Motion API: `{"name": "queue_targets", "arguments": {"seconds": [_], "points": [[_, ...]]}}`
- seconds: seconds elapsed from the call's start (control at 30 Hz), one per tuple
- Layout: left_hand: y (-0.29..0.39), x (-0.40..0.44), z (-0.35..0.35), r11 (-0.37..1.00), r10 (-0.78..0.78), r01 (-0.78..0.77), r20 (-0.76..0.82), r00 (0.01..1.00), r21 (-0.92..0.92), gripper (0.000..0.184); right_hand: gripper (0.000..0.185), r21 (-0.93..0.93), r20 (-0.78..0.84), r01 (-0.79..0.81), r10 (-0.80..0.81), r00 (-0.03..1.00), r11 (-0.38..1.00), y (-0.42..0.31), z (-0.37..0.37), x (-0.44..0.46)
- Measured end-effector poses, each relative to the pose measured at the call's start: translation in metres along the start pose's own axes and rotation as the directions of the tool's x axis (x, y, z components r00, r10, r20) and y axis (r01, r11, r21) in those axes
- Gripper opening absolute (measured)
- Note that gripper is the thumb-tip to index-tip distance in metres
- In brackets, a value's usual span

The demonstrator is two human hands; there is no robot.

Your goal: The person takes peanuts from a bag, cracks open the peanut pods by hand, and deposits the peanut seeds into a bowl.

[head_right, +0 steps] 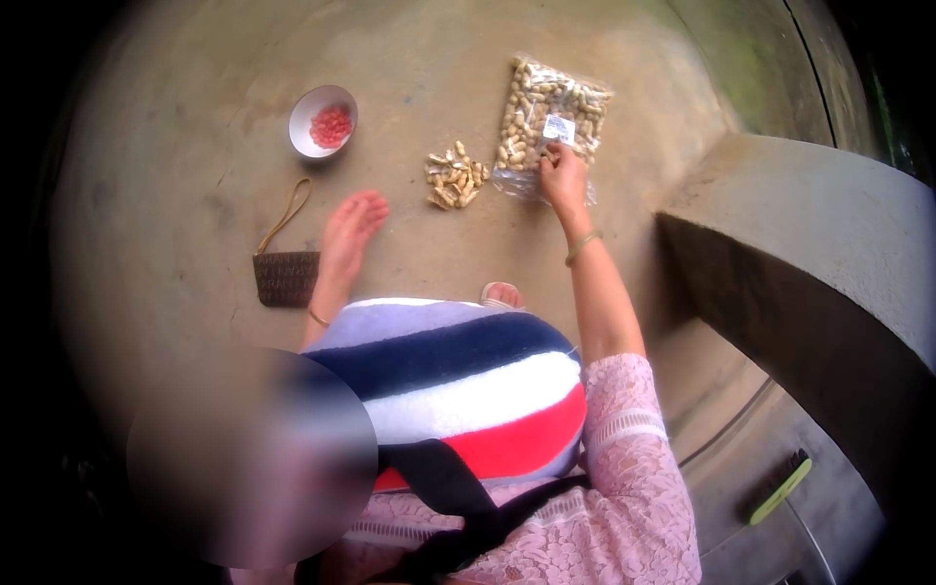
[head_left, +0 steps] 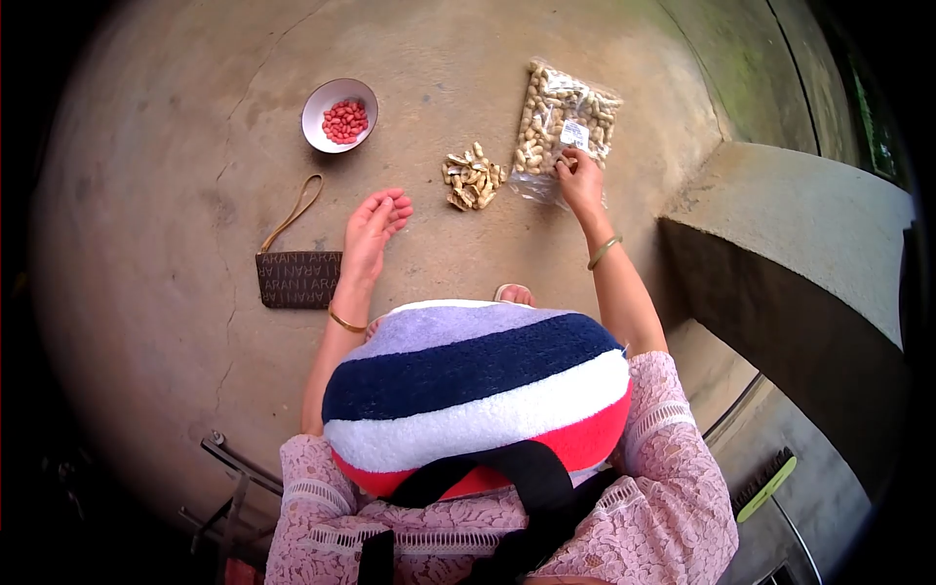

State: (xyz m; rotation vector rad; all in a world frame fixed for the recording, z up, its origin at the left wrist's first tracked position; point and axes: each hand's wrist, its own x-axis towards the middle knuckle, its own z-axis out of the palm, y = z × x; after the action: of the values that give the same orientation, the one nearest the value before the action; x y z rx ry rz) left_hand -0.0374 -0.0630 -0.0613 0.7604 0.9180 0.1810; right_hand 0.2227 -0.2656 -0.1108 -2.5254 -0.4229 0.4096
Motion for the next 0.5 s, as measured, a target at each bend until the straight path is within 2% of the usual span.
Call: {"name": "queue_targets", "arguments": {"seconds": [0.13,0.2,0.23,0.3,0.33,0.4,0.47,0.5], "points": [[0.000,-0.002,0.003,1.000,-0.009,0.009,-0.001,1.000,0.002,0.022,0.025,0.033,-0.002,-0.031,0.031,1.000,0.999,0.010,0.001,-0.003],[0.001,-0.002,0.006,1.000,-0.010,0.010,0.001,1.000,0.013,0.021,0.021,0.166,0.040,-0.105,0.100,0.994,0.981,0.016,0.004,-0.001],[0.001,-0.003,0.007,1.000,-0.010,0.010,0.001,1.000,0.022,0.021,0.021,0.166,0.041,-0.105,0.100,0.994,0.980,0.013,0.002,-0.002],[0.001,-0.002,0.008,1.000,-0.009,0.009,0.006,1.000,0.026,0.021,0.018,0.414,0.071,-0.230,0.221,0.973,0.881,0.006,-0.005,-0.005],[0.001,-0.002,0.008,1.000,-0.009,0.009,0.015,1.000,0.027,0.021,0.018,0.414,0.072,-0.229,0.219,0.973,0.881,0.005,-0.006,-0.007],[0.000,-0.002,0.008,1.000,-0.010,0.010,0.008,1.000,0.027,0.021,0.017,0.480,-0.025,-0.217,0.261,0.965,0.850,-0.001,-0.012,-0.010],[0.000,-0.002,0.009,1.000,-0.011,0.011,-0.001,1.000,0.024,0.021,0.017,0.507,0.001,-0.272,0.315,0.949,0.818,-0.011,-0.024,-0.016],[0.002,-0.003,0.011,0.999,-0.011,0.011,-0.001,1.000,0.032,0.021,0.016,0.660,0.093,-0.335,0.369,0.925,0.673,-0.015,-0.027,-0.019]]}}
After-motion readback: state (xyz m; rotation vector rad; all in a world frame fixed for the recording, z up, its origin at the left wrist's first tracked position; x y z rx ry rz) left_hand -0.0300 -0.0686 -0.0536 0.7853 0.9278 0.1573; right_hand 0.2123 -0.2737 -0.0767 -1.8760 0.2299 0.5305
